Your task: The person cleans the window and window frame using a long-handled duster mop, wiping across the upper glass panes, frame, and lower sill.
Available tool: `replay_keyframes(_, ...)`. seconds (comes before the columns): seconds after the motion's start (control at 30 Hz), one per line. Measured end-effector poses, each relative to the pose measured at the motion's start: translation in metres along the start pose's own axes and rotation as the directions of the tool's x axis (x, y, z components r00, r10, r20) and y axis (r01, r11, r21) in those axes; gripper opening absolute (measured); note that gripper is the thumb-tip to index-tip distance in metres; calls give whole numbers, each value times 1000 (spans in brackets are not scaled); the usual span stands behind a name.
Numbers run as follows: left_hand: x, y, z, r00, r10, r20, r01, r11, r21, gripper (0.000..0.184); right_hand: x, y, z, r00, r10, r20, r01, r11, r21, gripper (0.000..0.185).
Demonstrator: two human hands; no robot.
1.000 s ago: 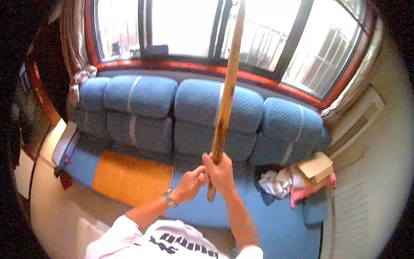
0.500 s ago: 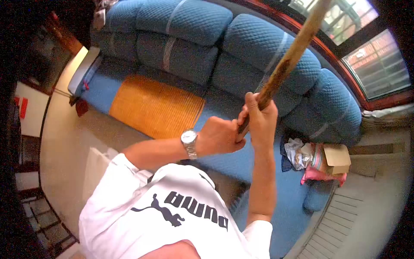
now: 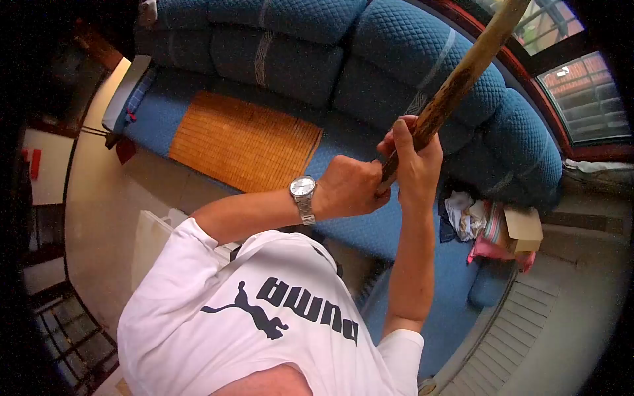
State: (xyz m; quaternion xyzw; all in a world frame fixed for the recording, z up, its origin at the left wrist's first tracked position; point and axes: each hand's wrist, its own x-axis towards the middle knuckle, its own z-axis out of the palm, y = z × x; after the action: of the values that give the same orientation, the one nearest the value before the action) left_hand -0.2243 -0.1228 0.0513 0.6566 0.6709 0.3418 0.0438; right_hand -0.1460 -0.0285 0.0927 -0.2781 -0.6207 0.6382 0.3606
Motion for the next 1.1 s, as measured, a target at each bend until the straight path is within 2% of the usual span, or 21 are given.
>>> replay_keyframes(0.13, -1, 1, -7, 1000, 7, 11, -6, 999, -49, 29, -17, 11, 2, 999, -43, -5, 43, 999, -9, 31)
replay_keyframes(0.2, -2, -1, -3, 1000, -2, -4, 2, 998, -62, 30, -28, 21, 0, 996, -93, -5, 92, 995, -38, 41)
replay_keyframes(0.3, -3, -2, -3, 1000, -12, -19, 11, 997, -72, 30, -47, 41, -7, 997, -79, -26, 80, 996, 31, 48)
replay_keyframes(0.4, -2, -4, 2, 999, -37, -12, 36, 995, -95, 29, -68, 56, -13, 997, -54, -62, 54, 999, 5, 53)
replay_keyframes(0.43, -2, -5, 4, 998, -62, -2, 61, 991, -118, 28, -77, 64, -17, 996, 17, -90, -14, 999, 38, 54)
replay_keyframes(0.47, -1, -7, 6, 998, -55, 4, 55, 991, -124, 28, -85, 68, -18, 995, 18, -101, -14, 999, 35, 54)
replay_keyframes(0.53, 0, -10, 10, 997, -79, 11, 80, 985, -152, 26, -101, 75, -16, 966, 159, -206, -147, 986, 73, 55)
replay_keyframes(0.67, -2, -10, 20, 997, -82, 13, 83, 981, -175, 24, -132, 87, -21, 936, 233, -262, -215, 972, 96, 57)
replay_keyframes(0.73, -5, -8, 24, 988, -151, -18, 137, 933, -333, 19, -151, 98, -28, 915, 279, -292, -258, 960, 109, 55)
replay_keyframes(0.77, -6, -5, 28, 991, -131, -34, 112, 939, -325, 19, -156, 103, -33, 896, 317, -312, -293, 948, 122, 53)
replay_keyframes(0.8, -10, -2, 34, 974, -222, -54, 157, 822, -548, 17, -161, 109, -39, 908, 285, -308, -258, 958, 125, 53)
replay_keyframes(0.83, -11, 3, 36, 950, -308, -50, 174, 657, -734, 17, -167, 116, -45, 875, 354, -329, -311, 934, 175, 51)
replay_keyframes(0.87, -11, 8, 36, 952, -294, -82, 149, 682, -716, 17, -171, 122, -49, 839, 428, -335, -369, 901, 228, 49)
replay_keyframes(0.93, -16, 21, 40, 907, -420, 12, 234, 481, -845, 18, -178, 131, -61, 841, 437, -319, -363, 893, 267, 46)
replay_keyframes(0.97, -16, 26, 44, 900, -435, -20, 227, 509, -830, 18, -182, 137, -69, 821, 464, -333, -376, 878, 295, 44)
replay_keyframes(1.03, -14, 40, 57, 910, -414, 21, 211, 420, -883, 24, -189, 154, -96, 835, 464, -297, -373, 873, 315, 43)
replay_keyframes(1.1, -12, 55, 70, 910, -410, -67, 157, 488, -858, 26, -200, 167, -128, 793, 520, -319, -419, 844, 336, 41)
